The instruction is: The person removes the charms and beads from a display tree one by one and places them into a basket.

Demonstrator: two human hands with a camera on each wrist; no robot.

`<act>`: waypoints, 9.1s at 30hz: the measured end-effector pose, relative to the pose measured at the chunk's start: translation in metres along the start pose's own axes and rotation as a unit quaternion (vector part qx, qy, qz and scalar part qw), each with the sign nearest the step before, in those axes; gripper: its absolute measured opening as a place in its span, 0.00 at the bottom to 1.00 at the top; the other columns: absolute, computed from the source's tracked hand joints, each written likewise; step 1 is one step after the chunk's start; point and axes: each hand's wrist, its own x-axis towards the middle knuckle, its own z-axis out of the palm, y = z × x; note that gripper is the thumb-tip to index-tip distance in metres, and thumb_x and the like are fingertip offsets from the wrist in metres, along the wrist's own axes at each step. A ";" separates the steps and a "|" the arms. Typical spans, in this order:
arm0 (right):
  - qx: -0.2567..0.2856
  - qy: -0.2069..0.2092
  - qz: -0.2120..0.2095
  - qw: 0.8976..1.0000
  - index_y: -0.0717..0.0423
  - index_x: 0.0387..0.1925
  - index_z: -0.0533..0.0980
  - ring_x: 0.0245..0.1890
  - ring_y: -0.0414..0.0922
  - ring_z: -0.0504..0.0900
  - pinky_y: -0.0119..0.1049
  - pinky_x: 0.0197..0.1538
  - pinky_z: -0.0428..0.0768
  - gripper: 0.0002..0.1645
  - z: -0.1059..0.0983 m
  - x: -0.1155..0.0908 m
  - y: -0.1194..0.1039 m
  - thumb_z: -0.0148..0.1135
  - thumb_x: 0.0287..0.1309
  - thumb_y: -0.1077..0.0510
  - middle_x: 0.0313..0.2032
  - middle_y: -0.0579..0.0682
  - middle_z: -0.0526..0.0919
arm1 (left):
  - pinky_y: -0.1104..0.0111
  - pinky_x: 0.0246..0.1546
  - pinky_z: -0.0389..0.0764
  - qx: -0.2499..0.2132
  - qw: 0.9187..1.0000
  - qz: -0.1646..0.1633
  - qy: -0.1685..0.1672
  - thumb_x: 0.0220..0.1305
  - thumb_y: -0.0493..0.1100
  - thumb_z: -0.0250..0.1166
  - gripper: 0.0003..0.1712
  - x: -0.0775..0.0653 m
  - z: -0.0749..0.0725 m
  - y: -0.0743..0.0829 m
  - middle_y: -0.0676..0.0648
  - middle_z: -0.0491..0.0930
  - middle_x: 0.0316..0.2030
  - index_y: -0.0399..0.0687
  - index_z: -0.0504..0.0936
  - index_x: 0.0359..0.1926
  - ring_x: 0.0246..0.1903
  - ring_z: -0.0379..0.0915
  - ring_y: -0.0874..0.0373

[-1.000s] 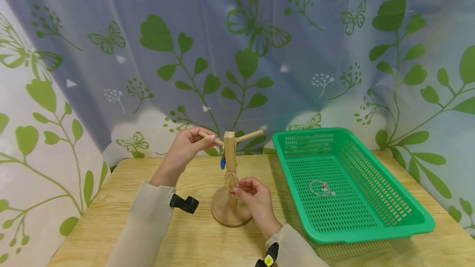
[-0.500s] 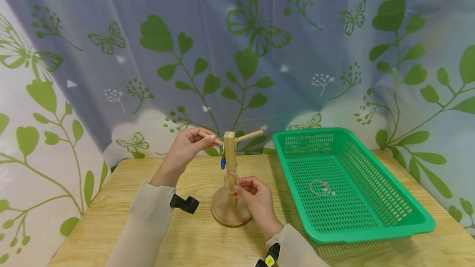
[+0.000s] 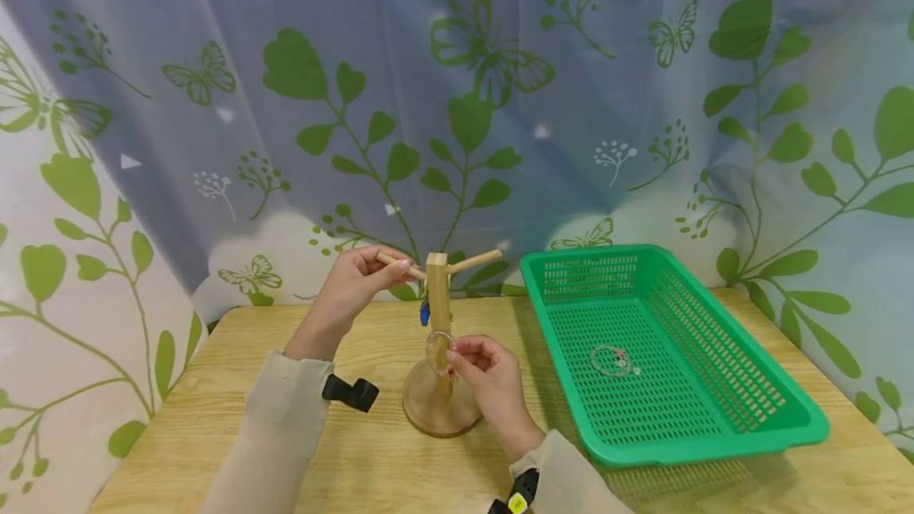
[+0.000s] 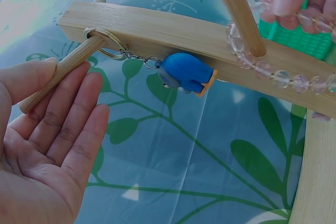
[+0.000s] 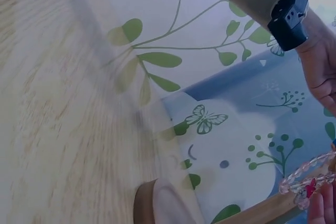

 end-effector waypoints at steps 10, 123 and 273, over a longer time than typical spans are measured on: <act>0.021 -0.017 -0.018 0.999 0.71 0.37 0.77 0.28 0.37 0.77 0.27 0.32 0.76 0.10 0.002 -0.002 -0.014 0.66 0.54 0.67 0.31 0.49 0.82 | 0.67 0.47 0.79 -0.001 1.000 0.001 0.000 0.65 0.39 0.61 0.12 0.001 0.001 0.000 0.56 0.84 0.29 0.31 0.80 0.41 0.34 0.81 0.61; -0.196 -0.027 -0.013 0.980 0.59 0.42 0.77 0.32 0.40 0.80 0.34 0.36 0.80 0.13 -0.145 0.009 -0.104 0.63 0.60 0.54 0.33 0.42 0.81 | 0.58 0.53 0.75 0.061 0.996 -0.060 -0.012 0.64 0.35 0.61 0.17 0.024 0.010 -0.026 0.39 0.78 0.51 0.37 0.78 0.54 0.51 0.74 0.48; -0.161 -0.183 0.083 0.966 0.64 0.45 0.79 0.44 0.48 0.79 0.48 0.52 0.75 0.17 -0.117 0.023 -0.094 0.64 0.59 0.55 0.40 0.45 0.83 | 0.76 0.27 0.77 -0.038 0.963 0.006 0.265 0.50 0.33 0.73 0.12 -0.035 0.055 -0.051 0.57 0.80 0.23 0.31 0.77 0.29 0.24 0.75 0.65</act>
